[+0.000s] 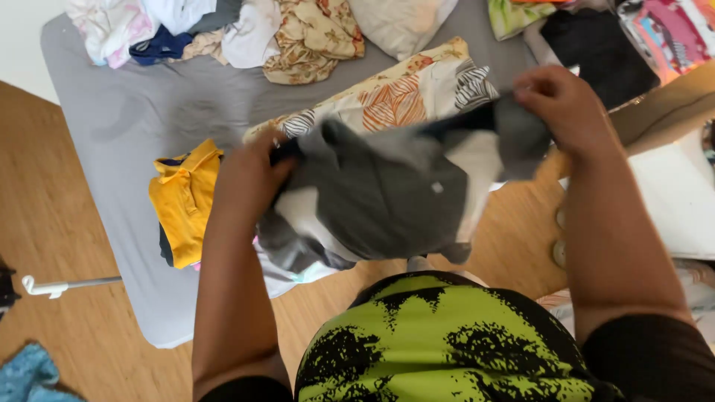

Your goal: The person irons a yellow polo shirt and a grey jacket on a bed using a purple iron. They fold the yellow shirt and place it on a stack of clothes, then iron and fold the grey jacket.

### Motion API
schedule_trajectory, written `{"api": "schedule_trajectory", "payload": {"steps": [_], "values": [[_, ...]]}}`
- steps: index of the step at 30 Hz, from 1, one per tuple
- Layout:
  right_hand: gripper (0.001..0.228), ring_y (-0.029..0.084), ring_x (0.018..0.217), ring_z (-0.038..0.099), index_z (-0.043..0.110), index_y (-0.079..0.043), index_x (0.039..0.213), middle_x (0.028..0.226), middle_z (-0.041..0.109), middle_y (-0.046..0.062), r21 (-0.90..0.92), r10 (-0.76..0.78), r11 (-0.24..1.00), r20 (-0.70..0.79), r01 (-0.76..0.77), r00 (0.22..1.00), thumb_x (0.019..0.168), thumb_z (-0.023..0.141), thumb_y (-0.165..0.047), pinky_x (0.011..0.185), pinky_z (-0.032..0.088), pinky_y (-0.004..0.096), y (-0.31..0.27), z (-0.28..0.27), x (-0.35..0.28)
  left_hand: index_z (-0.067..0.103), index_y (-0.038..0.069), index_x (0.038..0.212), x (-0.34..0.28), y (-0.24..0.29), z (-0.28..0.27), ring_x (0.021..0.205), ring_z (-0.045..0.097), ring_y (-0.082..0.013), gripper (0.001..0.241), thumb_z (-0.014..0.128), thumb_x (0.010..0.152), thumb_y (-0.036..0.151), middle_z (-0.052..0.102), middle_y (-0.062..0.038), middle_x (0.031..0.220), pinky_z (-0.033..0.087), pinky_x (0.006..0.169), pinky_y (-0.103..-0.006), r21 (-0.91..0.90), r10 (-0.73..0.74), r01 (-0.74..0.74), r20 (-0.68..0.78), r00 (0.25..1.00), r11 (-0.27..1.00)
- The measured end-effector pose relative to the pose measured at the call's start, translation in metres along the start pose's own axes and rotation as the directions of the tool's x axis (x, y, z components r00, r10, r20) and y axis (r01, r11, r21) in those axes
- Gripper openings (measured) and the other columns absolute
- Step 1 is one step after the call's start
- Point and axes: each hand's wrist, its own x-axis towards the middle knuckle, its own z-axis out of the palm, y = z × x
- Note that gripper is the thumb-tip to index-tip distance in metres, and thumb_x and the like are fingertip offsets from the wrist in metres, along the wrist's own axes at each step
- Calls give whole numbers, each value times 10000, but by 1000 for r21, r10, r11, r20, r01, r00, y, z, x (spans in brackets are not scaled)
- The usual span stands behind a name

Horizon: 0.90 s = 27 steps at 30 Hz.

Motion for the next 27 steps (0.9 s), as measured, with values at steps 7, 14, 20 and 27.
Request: {"api": "schedule_trajectory", "payload": {"steps": [7,14,20,27], "values": [[423,349,1079,571,591,23,1229,1220,566,187,-299,-476,865,-229,404,849,819,695,54,946,486,407,100,154,109,469,141,1473,74,-26,189,1333,485,-380,713,758,873,395,448,-181,1491,324,1108,-631,267,-84,177,-328,941,947],[809,433,1521,241,406,-226,1589,1667,278,165,-587,-32,712,522,386,853,877,715,-453,1135,312,607,139,249,19,326,196,1613,12,-9,311,1556,185,-445,871,729,877,430,174,-210,1695,281,1122,-751,273,-215,110,395,893,956],[752,413,1477,380,491,-148,1534,1608,413,183,-538,-313,674,412,506,856,872,711,-428,1106,400,556,153,225,4,319,171,1616,-10,-17,321,1559,161,-448,860,704,886,411,165,-219,1697,261,1133,-738,287,-111,-12,409,906,958],[646,376,1495,380,551,-123,1488,1619,423,110,-610,-159,753,196,247,968,891,676,-334,1136,410,522,155,188,-33,276,117,1630,19,28,320,1566,174,-433,908,695,884,423,155,-220,1704,219,1181,-719,124,184,-252,401,897,960]]}}
